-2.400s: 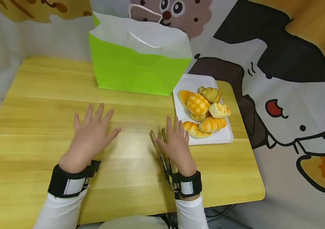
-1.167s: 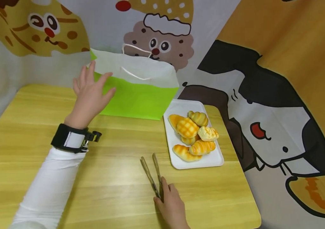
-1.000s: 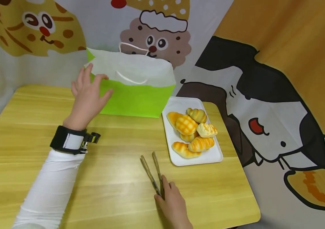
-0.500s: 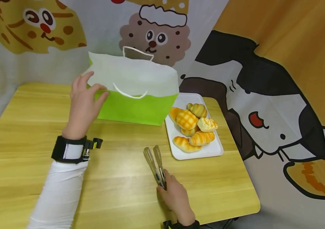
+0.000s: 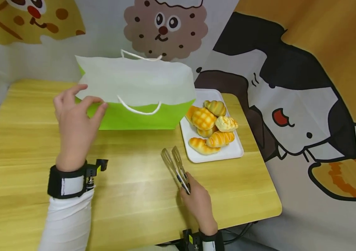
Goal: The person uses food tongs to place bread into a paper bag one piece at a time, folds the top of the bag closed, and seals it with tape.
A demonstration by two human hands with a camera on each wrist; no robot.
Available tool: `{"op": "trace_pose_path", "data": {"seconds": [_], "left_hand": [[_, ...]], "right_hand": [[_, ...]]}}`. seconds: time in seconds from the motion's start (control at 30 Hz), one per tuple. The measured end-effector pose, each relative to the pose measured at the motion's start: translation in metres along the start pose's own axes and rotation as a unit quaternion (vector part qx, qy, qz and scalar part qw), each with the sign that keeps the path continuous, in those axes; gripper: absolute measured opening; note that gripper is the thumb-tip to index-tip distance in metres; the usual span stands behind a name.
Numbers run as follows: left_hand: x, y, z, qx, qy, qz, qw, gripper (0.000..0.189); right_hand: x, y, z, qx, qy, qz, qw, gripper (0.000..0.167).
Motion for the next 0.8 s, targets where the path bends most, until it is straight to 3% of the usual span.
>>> {"op": "trace_pose_path", "data": {"seconds": [0.13, 0.27, 0.53, 0.67, 0.8], "left_hand": [[0.001, 0.005, -0.011, 0.017, -0.001, -0.015, 0.9997, 0.027], [0.005, 0.01, -0.016, 0.028, -0.002, -0.002, 0.9996, 0.028], [0.009, 0.017, -0.013, -0.01, 0.025, 0.013, 0.9996, 0.026], [0.01, 0.024, -0.016, -0.024, 0.049, 0.012, 0.9984, 0.021], [0.01, 0.032, -0.019, -0.025, 0.058, 0.007, 0.998, 0.018]], "right_hand": [[0.003, -0.005, -0.004, 0.01, -0.006, -0.015, 0.9998, 0.052], [0.005, -0.006, -0.008, 0.03, -0.017, -0.02, 0.9992, 0.051], [0.011, 0.0, -0.011, 0.056, -0.068, 0.015, 0.996, 0.047], [0.014, 0.003, -0.018, 0.06, -0.128, 0.014, 0.9898, 0.045], [0.021, 0.003, -0.031, 0.053, -0.202, 0.024, 0.9777, 0.046]]}}
Point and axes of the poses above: each hand's wrist, its own y-axis away from the middle knuckle, its own z-axis out of the palm, x = y × z, the point moved 4 cm from there along -y, towards the middle knuckle, and after that the axes turned 1 degree about z, right-handed, at the moved point
